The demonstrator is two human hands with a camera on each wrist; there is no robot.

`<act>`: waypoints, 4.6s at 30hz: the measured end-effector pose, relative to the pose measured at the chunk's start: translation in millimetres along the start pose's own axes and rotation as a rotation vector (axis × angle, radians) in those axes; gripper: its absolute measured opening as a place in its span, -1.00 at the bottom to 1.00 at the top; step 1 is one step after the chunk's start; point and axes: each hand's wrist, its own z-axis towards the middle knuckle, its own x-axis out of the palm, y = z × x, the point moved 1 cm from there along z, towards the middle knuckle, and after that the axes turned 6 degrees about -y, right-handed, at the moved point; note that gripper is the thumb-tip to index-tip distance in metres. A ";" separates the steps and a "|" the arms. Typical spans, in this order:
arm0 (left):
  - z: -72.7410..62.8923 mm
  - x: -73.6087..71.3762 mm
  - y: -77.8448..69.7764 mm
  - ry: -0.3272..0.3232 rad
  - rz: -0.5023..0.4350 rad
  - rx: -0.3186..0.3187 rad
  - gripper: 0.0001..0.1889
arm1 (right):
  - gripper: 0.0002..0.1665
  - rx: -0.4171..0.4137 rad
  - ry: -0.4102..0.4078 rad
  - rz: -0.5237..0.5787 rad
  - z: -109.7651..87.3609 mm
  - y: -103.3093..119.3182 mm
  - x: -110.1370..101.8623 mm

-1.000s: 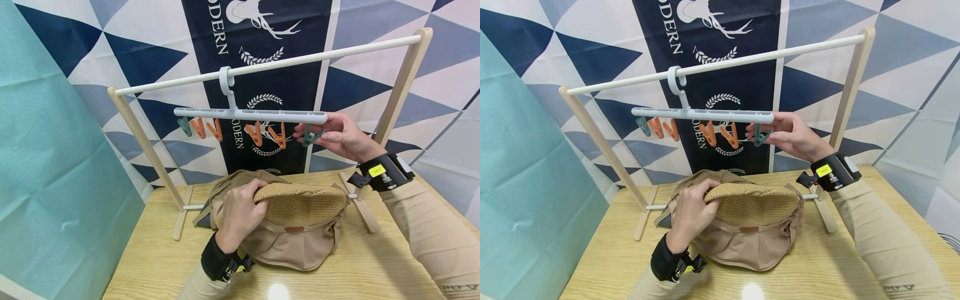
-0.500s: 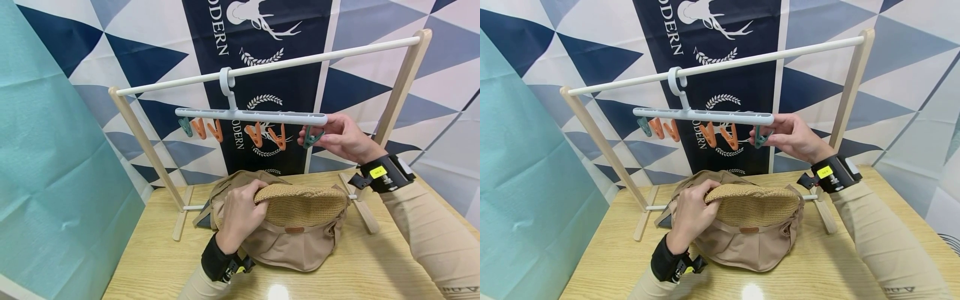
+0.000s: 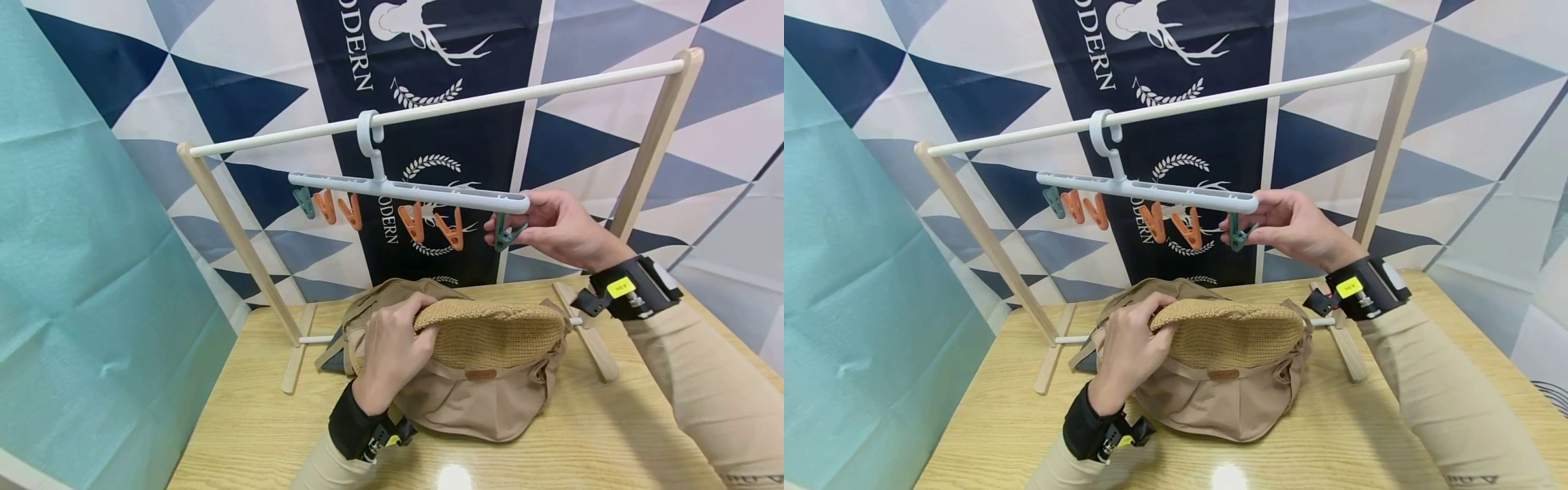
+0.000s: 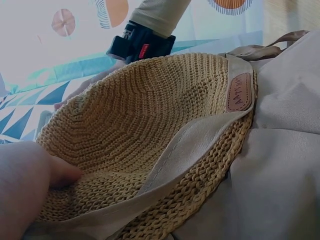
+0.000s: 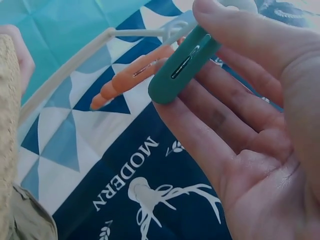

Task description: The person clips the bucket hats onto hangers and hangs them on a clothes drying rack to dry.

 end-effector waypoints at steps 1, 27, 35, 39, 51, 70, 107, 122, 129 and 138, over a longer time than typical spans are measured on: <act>-0.1 0.0 -0.1 -0.001 0.001 0.000 -0.78 | -0.40 -0.003 0.000 -0.004 -0.3 0.8 1.2; -3.1 -1.5 -6.0 -0.037 -0.018 -0.010 -0.82 | -0.53 0.162 -0.305 -0.435 -11.2 18.4 76.2; -4.8 -0.9 -5.2 -0.024 -0.039 -0.012 -0.80 | -0.53 0.174 -0.386 -0.539 -10.7 18.8 95.4; -5.3 -1.2 -5.4 -0.032 -0.041 -0.018 -0.81 | -0.58 0.165 -0.398 -0.552 -9.5 18.6 101.3; -8.1 0.1 3.1 -0.126 -0.070 0.005 -0.84 | -0.80 0.150 -0.390 -0.506 -4.4 14.1 115.9; -5.8 -17.7 -7.4 -0.175 -0.058 -0.095 -0.81 | -0.85 0.165 -0.378 -0.379 3.5 3.8 121.0; -7.1 -30.2 -14.3 -0.124 -0.043 -0.032 -0.79 | -0.74 0.137 -0.343 -0.605 -0.7 9.8 126.4; -2.4 -39.8 -7.5 -0.134 0.032 0.101 -0.44 | -0.74 0.169 -0.340 -0.601 2.5 7.0 123.5; 8.9 -42.1 -13.9 -0.099 0.085 0.163 -0.54 | -0.74 0.170 -0.350 -0.601 2.5 7.1 119.5; 15.6 -34.4 -22.7 -0.102 0.091 0.214 -0.89 | -0.72 0.178 -0.340 -0.562 0.4 7.3 114.0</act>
